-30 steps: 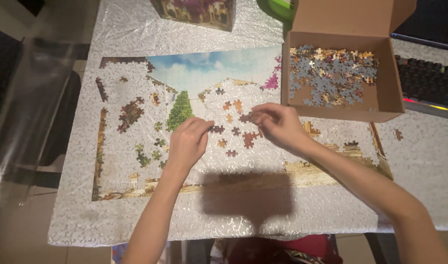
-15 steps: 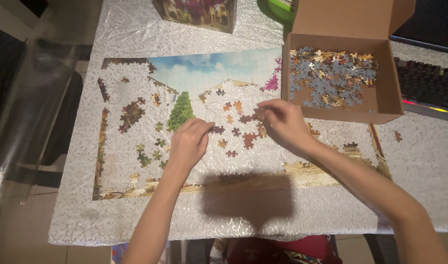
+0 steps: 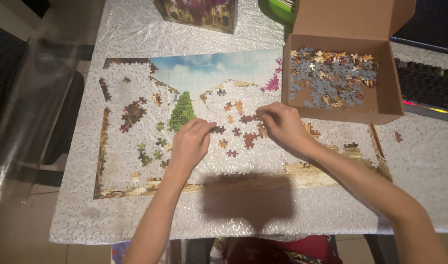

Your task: Assembling pieces of a 1000-piece jigsaw puzzle on a table.

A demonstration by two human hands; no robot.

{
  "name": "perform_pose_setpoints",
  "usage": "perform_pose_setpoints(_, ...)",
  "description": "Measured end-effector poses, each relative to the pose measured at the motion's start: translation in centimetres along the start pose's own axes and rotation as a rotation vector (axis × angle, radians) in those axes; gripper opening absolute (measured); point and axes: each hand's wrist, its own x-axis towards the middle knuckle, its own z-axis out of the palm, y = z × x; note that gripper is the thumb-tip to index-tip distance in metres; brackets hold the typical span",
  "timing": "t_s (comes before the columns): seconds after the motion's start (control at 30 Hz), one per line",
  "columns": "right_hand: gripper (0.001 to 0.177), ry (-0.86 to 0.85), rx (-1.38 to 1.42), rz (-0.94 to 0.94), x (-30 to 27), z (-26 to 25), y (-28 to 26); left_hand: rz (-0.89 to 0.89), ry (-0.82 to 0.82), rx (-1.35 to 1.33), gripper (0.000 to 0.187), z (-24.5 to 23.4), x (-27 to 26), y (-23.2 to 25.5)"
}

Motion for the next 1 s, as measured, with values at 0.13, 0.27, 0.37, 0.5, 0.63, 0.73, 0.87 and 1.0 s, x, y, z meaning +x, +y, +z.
perform_pose_setpoints(0.13,0.025,-0.009,-0.011,0.020,0.0,0.1,0.1,-0.040,0.006,-0.001,0.026,-0.2,0.1,0.3)
perform_pose_setpoints(0.27,0.026,-0.008,0.031,0.027,-0.1,-0.3,-1.0,-0.142,0.031,-0.029,0.025,-0.8,0.6,0.8)
perform_pose_setpoints(0.37,0.027,-0.025,0.045,0.040,-0.1,-0.3,-0.8,-0.150,0.037,0.012,0.025,-0.5,0.3,0.4)
perform_pose_setpoints(0.5,0.025,-0.078,0.116,0.104,0.0,-0.5,-1.3,-0.155,0.034,0.030,0.023,0.2,-0.1,-0.3)
perform_pose_setpoints(0.63,0.026,-0.072,0.201,0.142,0.0,-0.7,-1.7,-0.136,-0.016,-0.008,0.023,0.1,0.0,0.0)
perform_pose_setpoints(0.73,0.024,-0.076,0.230,0.126,0.0,-0.4,-1.0,-0.155,-0.036,-0.015,0.025,-0.5,0.2,0.6)
perform_pose_setpoints(0.87,0.023,-0.108,0.206,0.170,0.0,-0.6,-1.4,-0.156,-0.042,-0.033,0.025,-0.3,0.2,0.5)
perform_pose_setpoints(1.0,0.025,-0.127,0.270,0.143,-0.1,-0.2,-0.1,-0.147,-0.046,-0.029,0.026,-0.4,0.2,0.6)
